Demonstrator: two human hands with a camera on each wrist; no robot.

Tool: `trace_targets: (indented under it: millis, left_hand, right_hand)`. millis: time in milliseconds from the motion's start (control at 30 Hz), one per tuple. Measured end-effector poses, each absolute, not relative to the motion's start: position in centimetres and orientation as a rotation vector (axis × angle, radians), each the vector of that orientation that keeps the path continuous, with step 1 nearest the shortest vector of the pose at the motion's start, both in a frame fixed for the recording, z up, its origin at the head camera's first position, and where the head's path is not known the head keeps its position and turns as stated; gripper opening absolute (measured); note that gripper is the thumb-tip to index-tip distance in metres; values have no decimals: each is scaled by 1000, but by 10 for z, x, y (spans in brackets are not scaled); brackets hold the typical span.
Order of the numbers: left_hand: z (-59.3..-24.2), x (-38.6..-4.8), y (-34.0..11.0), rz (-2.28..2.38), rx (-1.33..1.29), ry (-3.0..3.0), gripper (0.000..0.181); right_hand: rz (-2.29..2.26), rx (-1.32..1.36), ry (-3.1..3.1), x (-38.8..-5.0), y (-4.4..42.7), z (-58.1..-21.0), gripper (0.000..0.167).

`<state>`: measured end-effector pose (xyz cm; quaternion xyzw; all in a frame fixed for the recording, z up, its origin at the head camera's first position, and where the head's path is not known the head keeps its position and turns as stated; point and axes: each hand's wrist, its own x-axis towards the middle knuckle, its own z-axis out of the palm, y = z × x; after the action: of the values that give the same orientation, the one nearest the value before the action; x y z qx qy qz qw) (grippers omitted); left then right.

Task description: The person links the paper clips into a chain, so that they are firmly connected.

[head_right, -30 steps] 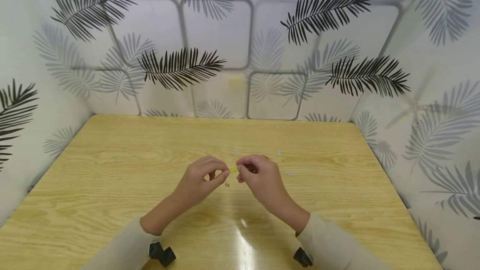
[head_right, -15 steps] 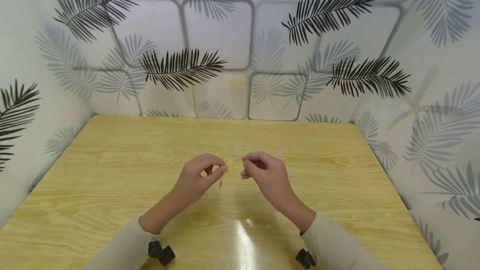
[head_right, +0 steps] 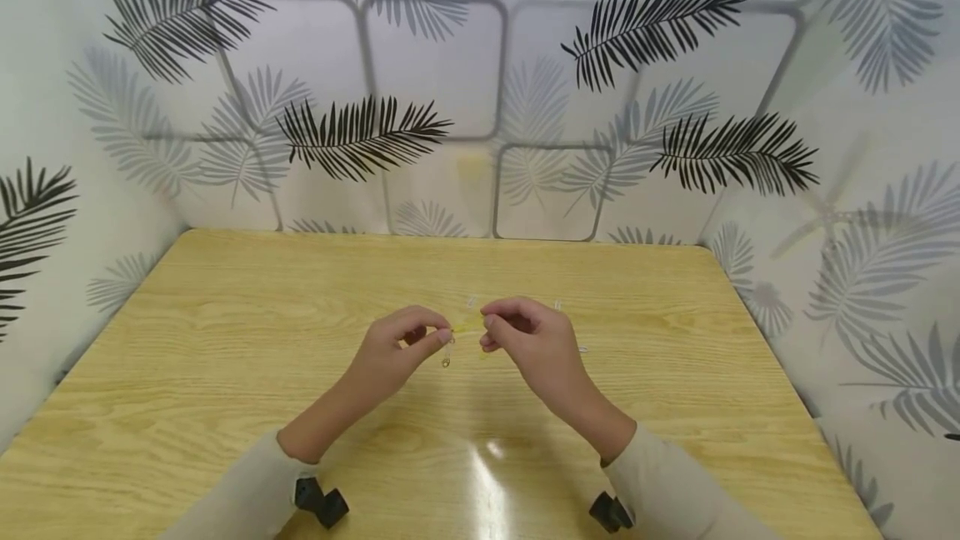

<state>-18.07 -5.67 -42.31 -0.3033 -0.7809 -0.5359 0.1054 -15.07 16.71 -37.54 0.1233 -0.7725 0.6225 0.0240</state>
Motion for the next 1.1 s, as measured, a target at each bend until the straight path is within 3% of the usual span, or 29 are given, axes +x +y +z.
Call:
trace_targets:
  millis: [633, 1100]
  left_hand:
    - [-414, -177, -54, -1764, -925, -2298, 15]
    - [-415, -178, -58, -1913, -796, -2401, 14]
  right_hand:
    - [1935, 509, -2449, -148, 163, -367, 17]
    - [1883, 595, -2476, -148, 161, -369, 16]
